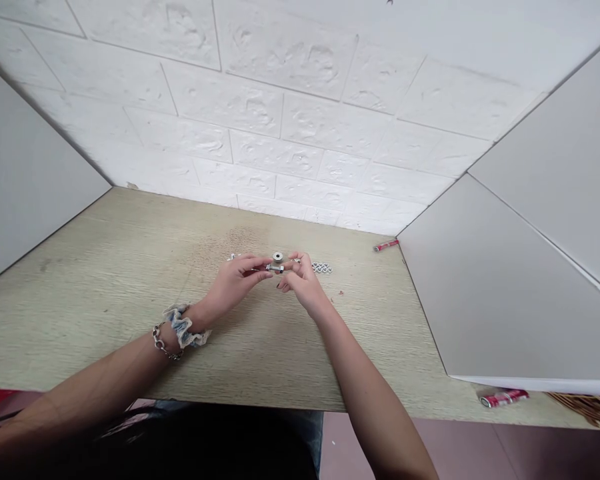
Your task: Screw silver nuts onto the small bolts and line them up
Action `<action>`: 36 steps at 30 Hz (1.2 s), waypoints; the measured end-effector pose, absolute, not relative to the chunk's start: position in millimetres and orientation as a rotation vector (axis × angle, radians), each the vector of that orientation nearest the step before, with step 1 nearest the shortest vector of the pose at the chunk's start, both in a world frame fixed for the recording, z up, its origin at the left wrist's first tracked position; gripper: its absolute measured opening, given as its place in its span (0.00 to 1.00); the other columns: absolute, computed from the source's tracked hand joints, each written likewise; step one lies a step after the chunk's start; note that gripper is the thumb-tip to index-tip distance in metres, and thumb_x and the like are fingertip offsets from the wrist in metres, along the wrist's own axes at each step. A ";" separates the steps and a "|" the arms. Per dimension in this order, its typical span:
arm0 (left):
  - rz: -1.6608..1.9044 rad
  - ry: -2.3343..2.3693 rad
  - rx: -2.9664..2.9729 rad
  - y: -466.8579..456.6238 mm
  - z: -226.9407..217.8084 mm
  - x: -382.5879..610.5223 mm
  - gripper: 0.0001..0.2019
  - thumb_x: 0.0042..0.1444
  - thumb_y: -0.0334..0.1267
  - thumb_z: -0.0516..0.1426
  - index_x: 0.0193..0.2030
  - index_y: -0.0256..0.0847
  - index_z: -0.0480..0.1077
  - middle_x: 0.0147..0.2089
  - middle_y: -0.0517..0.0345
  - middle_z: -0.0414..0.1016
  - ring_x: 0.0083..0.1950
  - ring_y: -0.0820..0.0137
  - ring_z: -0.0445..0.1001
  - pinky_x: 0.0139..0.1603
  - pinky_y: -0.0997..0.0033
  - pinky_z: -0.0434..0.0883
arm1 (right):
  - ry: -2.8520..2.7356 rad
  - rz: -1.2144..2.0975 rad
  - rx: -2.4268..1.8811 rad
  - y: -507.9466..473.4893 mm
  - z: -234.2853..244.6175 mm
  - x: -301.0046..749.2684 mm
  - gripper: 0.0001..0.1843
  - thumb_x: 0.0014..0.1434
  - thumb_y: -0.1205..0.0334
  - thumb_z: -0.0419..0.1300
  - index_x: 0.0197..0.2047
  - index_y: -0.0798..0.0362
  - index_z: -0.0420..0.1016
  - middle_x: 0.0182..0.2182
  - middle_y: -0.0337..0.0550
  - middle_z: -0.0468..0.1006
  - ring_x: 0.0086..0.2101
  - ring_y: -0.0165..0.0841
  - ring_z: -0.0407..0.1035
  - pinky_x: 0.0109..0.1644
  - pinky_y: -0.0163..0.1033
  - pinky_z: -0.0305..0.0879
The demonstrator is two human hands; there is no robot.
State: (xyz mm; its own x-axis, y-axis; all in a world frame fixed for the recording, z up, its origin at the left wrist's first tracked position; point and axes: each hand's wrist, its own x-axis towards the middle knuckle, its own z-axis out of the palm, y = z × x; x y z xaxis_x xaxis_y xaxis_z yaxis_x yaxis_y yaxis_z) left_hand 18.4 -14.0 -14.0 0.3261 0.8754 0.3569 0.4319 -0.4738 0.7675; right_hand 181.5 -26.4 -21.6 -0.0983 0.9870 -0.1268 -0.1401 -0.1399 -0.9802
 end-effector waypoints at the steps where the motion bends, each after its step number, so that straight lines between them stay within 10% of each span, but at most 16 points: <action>1: 1.058 1.142 2.062 -14.5 -14.4 18.7 0.10 0.50 0.38 0.58 0.40 0.42 0.73 0.37 0.58 0.75 0.37 0.72 0.72 0.39 0.72 0.68 | -1.062 1.461 -1.166 -25.3 -23.3 181.2 0.19 0.39 0.64 0.54 0.37 0.47 0.54 0.27 0.30 0.71 0.19 0.25 0.64 0.23 0.32 0.56; 8: 1.121 1.072 2.191 -16.2 -17.8 19.6 0.10 0.50 0.36 0.58 0.41 0.43 0.72 0.39 0.58 0.75 0.37 0.73 0.72 0.40 0.73 0.68 | -1.127 1.478 -1.353 -29.0 -27.7 177.3 0.25 0.51 0.40 0.46 0.18 0.53 0.57 0.10 0.36 0.61 0.12 0.24 0.54 0.16 0.31 0.45; 26: 1.058 1.174 2.028 -15.1 -13.1 18.4 0.11 0.50 0.38 0.57 0.41 0.42 0.72 0.38 0.58 0.75 0.37 0.71 0.72 0.41 0.71 0.68 | -1.380 1.309 -1.206 -28.8 -15.2 186.9 0.10 0.46 0.58 0.60 0.31 0.52 0.63 0.22 0.32 0.63 0.22 0.23 0.58 0.25 0.31 0.55; 36: 1.041 1.152 2.031 -16.4 -11.6 18.4 0.10 0.51 0.39 0.57 0.41 0.43 0.73 0.38 0.57 0.75 0.37 0.71 0.73 0.39 0.72 0.69 | -1.373 1.458 -1.267 -32.4 -15.8 184.7 0.19 0.48 0.47 0.59 0.36 0.51 0.64 0.25 0.36 0.68 0.21 0.24 0.60 0.22 0.31 0.52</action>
State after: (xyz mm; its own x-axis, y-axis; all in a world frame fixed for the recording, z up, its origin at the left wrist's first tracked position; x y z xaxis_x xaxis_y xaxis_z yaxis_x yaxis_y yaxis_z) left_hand 18.4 -16.4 -11.6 0.3238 0.8813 0.3442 0.4317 -0.4613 0.7751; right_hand 184.7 -32.4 -15.8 -0.2262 0.9607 -0.1609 0.1029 -0.1407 -0.9847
